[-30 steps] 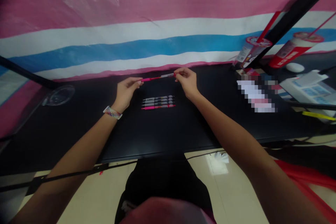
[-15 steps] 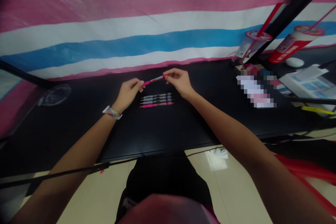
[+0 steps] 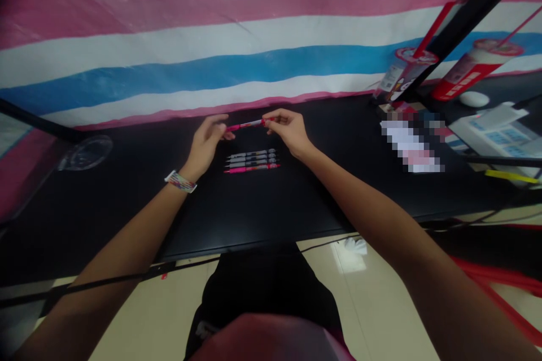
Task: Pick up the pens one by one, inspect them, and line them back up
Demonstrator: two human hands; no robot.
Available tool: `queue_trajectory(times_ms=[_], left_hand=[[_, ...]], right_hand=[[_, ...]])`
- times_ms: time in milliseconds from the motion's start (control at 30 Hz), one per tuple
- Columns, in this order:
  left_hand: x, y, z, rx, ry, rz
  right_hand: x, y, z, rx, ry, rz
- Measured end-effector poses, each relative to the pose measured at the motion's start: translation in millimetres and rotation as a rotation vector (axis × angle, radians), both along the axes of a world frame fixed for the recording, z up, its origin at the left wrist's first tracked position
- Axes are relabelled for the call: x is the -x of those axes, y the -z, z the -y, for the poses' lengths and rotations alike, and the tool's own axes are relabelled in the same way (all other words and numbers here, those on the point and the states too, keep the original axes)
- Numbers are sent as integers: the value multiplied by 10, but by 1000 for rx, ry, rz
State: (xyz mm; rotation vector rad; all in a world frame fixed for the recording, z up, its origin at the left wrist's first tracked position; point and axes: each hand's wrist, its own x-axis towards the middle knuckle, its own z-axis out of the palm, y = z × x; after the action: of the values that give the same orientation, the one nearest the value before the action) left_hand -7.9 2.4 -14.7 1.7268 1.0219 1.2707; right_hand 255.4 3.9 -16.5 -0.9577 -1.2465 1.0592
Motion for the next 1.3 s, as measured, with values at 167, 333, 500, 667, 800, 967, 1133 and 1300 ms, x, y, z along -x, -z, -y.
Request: queue_trajectory(times_ms=[167, 333, 500, 667, 800, 967, 1133, 1300], left_hand=[[-12, -33, 39, -116, -57, -84], [-11, -59, 57, -75, -105, -120], [1, -62, 65, -84, -80, -169], [1, -22, 50, -119, -83, -116], [-7, -53, 66, -132, -93, -78], [-12, -101, 91, -159, -128, -77], [-16, -103, 106, -157, -143, -97], [-21, -101, 118, -175, -127, -125]], right_hand=[[3, 0, 9, -20, -17, -20], [6, -6, 13, -19, -20, 2], [9, -5, 9, -2, -19, -17], [3, -21, 21, 67, -36, -62], [-19, -114, 58, 150, -166, -150], [-22, -266, 145, 312, -402, -227], [13, -304, 198, 315, -435, -221], [40, -247, 179, 278, -417, -281]])
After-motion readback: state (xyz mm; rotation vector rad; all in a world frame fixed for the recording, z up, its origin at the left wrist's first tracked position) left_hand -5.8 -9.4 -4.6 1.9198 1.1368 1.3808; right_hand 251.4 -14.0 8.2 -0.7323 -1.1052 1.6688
